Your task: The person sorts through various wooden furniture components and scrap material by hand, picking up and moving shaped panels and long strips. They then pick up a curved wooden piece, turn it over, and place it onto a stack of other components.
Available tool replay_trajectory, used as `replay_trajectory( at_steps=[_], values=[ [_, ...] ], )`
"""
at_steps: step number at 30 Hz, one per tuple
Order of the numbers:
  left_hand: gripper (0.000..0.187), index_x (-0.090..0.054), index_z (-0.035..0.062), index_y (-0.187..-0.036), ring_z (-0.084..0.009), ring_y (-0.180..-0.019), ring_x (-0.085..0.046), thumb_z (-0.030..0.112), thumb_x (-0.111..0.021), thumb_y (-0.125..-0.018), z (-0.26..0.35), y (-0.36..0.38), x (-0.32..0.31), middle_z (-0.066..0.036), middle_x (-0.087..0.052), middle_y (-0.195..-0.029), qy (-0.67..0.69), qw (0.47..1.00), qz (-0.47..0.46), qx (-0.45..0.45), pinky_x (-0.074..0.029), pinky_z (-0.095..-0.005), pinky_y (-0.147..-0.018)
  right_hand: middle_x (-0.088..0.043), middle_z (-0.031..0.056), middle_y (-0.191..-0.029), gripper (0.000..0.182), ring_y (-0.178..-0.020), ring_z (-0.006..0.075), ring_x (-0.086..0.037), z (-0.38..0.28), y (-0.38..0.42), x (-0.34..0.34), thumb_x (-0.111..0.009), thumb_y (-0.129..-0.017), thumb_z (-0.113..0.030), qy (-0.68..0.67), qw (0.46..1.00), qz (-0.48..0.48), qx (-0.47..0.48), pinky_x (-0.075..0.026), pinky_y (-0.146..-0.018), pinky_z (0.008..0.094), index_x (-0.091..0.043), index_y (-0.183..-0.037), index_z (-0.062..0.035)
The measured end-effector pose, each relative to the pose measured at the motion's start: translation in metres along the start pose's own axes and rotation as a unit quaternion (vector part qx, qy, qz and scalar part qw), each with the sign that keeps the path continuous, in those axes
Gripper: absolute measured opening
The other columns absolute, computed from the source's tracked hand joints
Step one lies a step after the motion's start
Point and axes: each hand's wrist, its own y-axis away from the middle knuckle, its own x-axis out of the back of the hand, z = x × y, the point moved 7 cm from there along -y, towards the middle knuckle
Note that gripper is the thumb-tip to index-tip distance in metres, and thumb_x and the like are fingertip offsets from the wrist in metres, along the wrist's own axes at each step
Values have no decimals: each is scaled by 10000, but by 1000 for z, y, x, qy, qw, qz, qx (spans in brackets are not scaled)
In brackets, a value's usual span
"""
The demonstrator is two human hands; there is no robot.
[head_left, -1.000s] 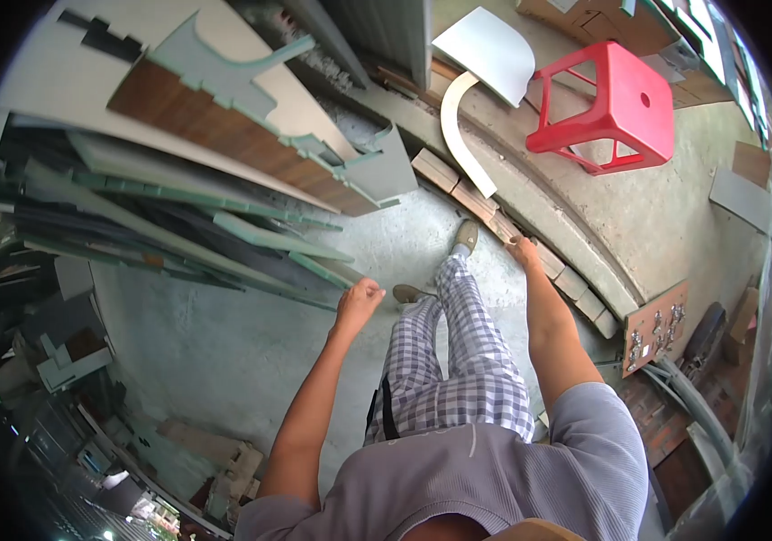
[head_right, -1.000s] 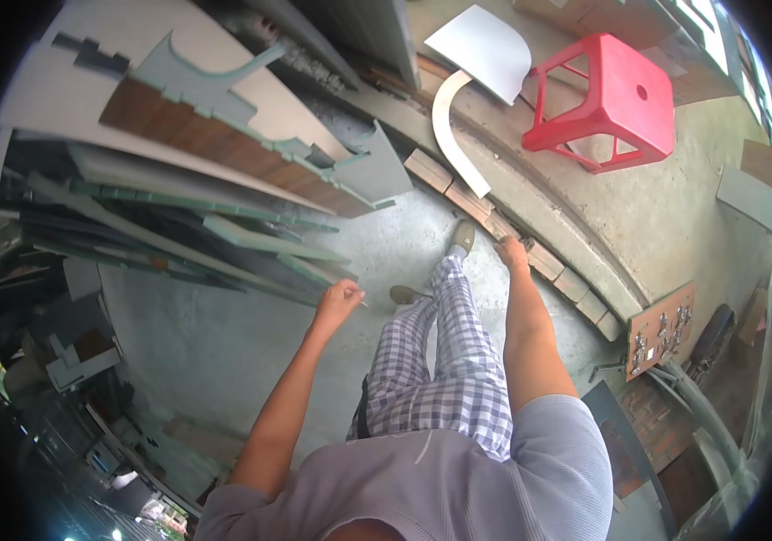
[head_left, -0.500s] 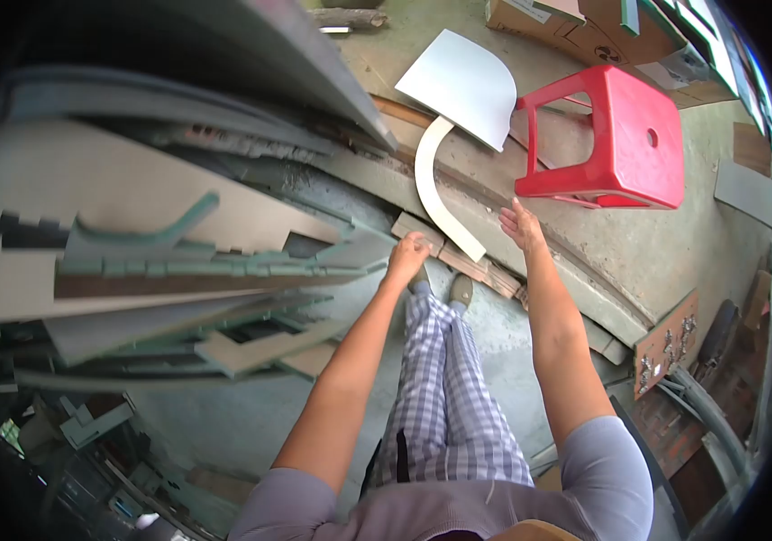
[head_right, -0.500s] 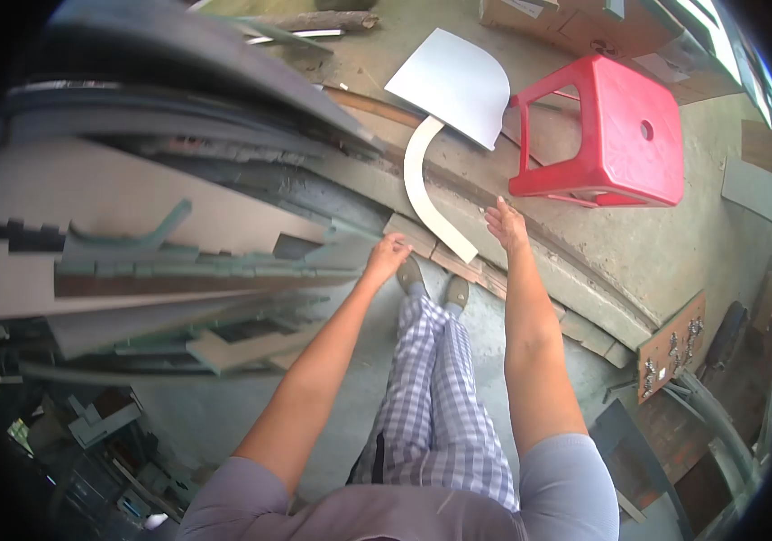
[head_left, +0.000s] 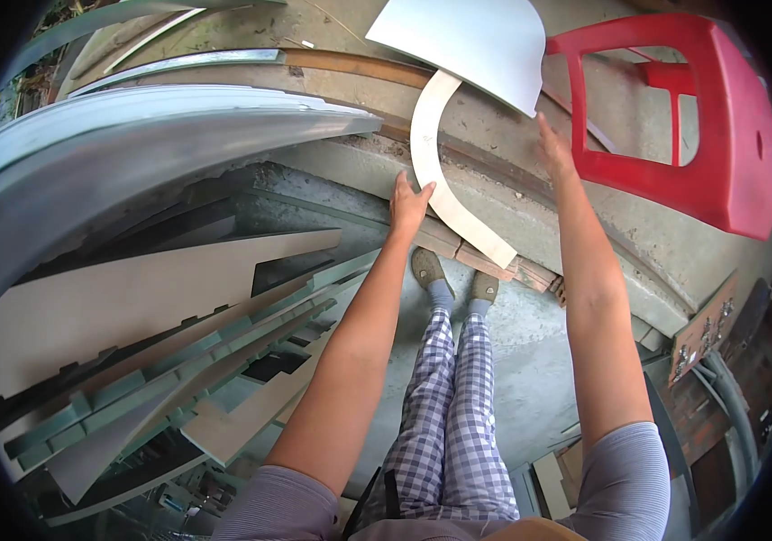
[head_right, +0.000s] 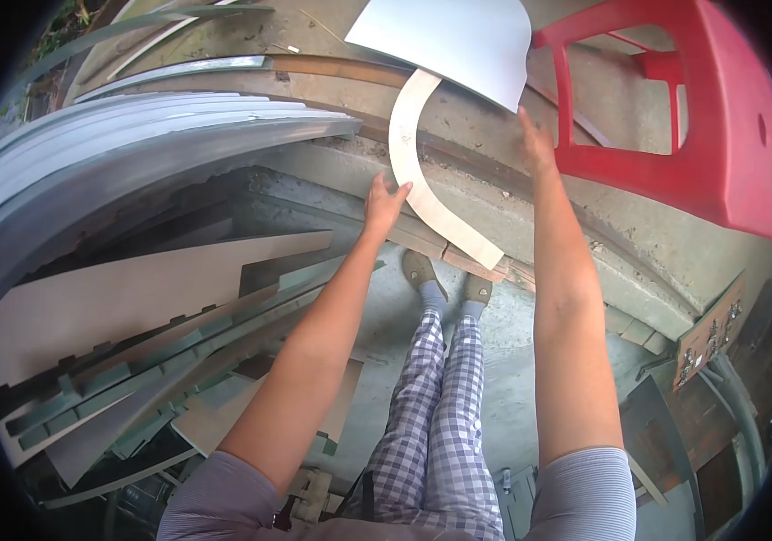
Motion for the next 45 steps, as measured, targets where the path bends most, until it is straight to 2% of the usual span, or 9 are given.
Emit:
replay_trajectory(
  at_steps=[3, 11, 14, 19, 22, 24, 32, 42, 45],
  values=[
    [695, -391, -62, -1208, -307, -982, -544, 326, -678, -708, 5, -22, -3, -208, -562, -1048, 16, 999, 44, 8, -424, -356, -828, -256, 246, -1338, 946, -1213, 347, -323, 2, -30, -13, -629, -723, -507, -47, 999, -3, 26, -356, -946, 429, -195, -1302, 102],
    [456, -528, 12, -1081, -200, -927, -566, 291, -666, -747, -15, -45, -35, -104, -601, -997, 303, 926, -130, 182, -431, -338, -807, -376, 195, -1243, 820, -1107, 334, -413, -11, -51, -42, -705, -714, -362, -225, 972, -65, 3, -379, -932, 420, -284, -1269, 71],
    [381, -554, 37, -1026, -208, -832, -586, 277, -658, -750, -4, -49, -34, -88, -621, -949, 255, 933, -184, 176, -442, -358, -735, -417, 167, -1206, 758, -1053, 302, -457, -28, -45, -49, -732, -694, -323, -154, 984, -76, -52, -451, -848, 394, -343, -1229, 48],
    [317, -567, 69, -996, -165, -777, -591, 270, -641, -763, 23, -19, -22, -44, -623, -864, 304, 916, -183, 187, -454, -357, -677, -479, 144, -1133, 602, -1030, 246, -498, -92, -12, -64, -699, -729, -293, -115, 986, -79, 92, -519, -726, 323, -410, -1151, 24],
    [332, -565, 1, -984, -200, -794, -611, 251, -621, -773, 29, 0, -9, -112, -634, -890, 140, 987, -85, 2, -467, -327, -696, -478, 150, -1140, 583, -1031, 242, -505, -150, 22, -75, -655, -767, -248, -158, 971, -115, 134, -522, -744, 347, -372, -1190, 35],
    [328, -572, -35, -956, -193, -782, -612, 233, -616, -774, 49, 38, 19, -140, -637, -862, 120, 990, -67, 0, -464, -310, -697, -490, 168, -1129, 508, -988, 242, -534, -190, 53, -82, -606, -796, -211, -142, 971, -93, 166, -522, -754, 353, -397, -1176, 53],
    [330, -522, -3, -1060, -115, -799, -593, 212, -586, -818, 35, 200, 52, -67, -607, -890, 239, 957, -130, 100, -481, -243, -613, -610, 159, -721, 395, -745, 252, -613, -282, 156, -83, -566, -749, -343, 222, 921, 61, 313, -453, -679, 352, -584, -961, -11],
    [327, -493, 28, -1043, -89, -718, -562, 245, -598, -823, 44, 292, 65, -39, -570, -880, 480, 828, -102, 270, -451, -209, -495, -598, 179, -696, 300, -679, 289, -608, -327, 253, -122, -589, -777, -286, 315, 843, -63, 431, -455, -641, 402, -579, -926, -26],
    [347, -461, 33, -1083, -144, -813, -593, 237, -580, -828, 43, 294, 70, -65, -556, -955, 458, 840, -108, 271, -531, -309, -632, -584, 108, -638, 294, -564, 179, -576, -306, 263, -170, -569, -821, -257, 398, 757, -121, 504, -480, -536, 333, -559, -1009, -32]
  ],
)
